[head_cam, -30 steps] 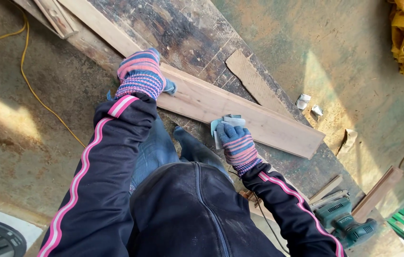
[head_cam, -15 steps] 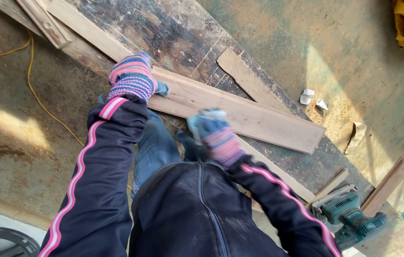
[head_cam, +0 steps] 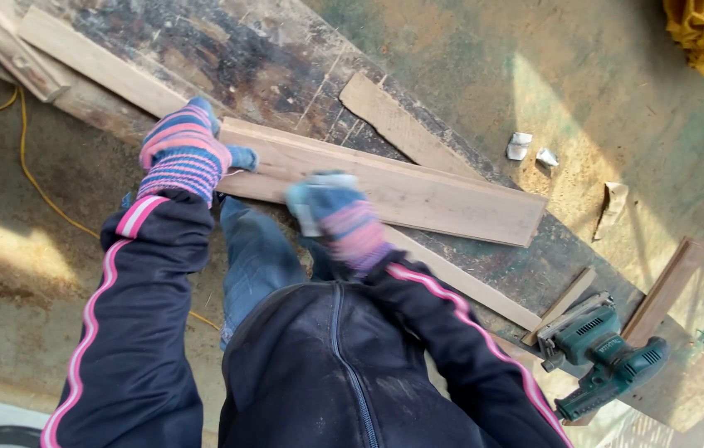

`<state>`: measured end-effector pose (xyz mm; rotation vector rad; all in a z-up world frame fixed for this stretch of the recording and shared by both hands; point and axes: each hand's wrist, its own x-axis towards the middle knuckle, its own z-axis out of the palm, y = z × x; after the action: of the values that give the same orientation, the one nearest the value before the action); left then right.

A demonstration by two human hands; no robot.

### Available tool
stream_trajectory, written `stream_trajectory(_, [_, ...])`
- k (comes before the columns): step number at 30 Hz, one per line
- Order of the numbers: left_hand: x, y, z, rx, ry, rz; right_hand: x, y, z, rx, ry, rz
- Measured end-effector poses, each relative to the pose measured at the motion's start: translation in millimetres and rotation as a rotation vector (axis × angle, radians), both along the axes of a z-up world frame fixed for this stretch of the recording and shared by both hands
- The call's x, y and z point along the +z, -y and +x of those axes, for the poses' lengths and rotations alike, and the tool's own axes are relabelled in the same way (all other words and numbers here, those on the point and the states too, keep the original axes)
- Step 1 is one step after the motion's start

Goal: Sanding a wood plank by hand with a piece of sandpaper.

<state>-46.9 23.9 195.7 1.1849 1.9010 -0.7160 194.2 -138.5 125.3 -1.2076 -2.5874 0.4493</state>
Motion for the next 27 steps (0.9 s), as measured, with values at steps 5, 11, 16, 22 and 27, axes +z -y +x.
stream_trajectory(5, [-78.9,10.2,-22.0,0.004,0.099,0.022,18.0,50.9,179.3,-0.387,0.037,-0.06])
stream_trajectory(11, [-155.3,12.8,-18.4,-0.001,-0.226,-0.212,-3.2,37.7,93.6,-0.296,0.117,0.08])
stream_trajectory(16, [-35.1,9.3,-2.3,0.034,-0.045,-0.046,16.9,30.8,92.4,-0.172,0.152,-0.039])
stream_trajectory(22, [-25.4,-1.2,2.5,0.108,-0.069,-0.118,20.3,46.9,123.9,-0.246,0.293,-0.148])
stream_trajectory(27, [-10.5,7.9,2.5,0.058,-0.029,-0.016,23.7,41.6,103.9,-0.282,0.188,0.004])
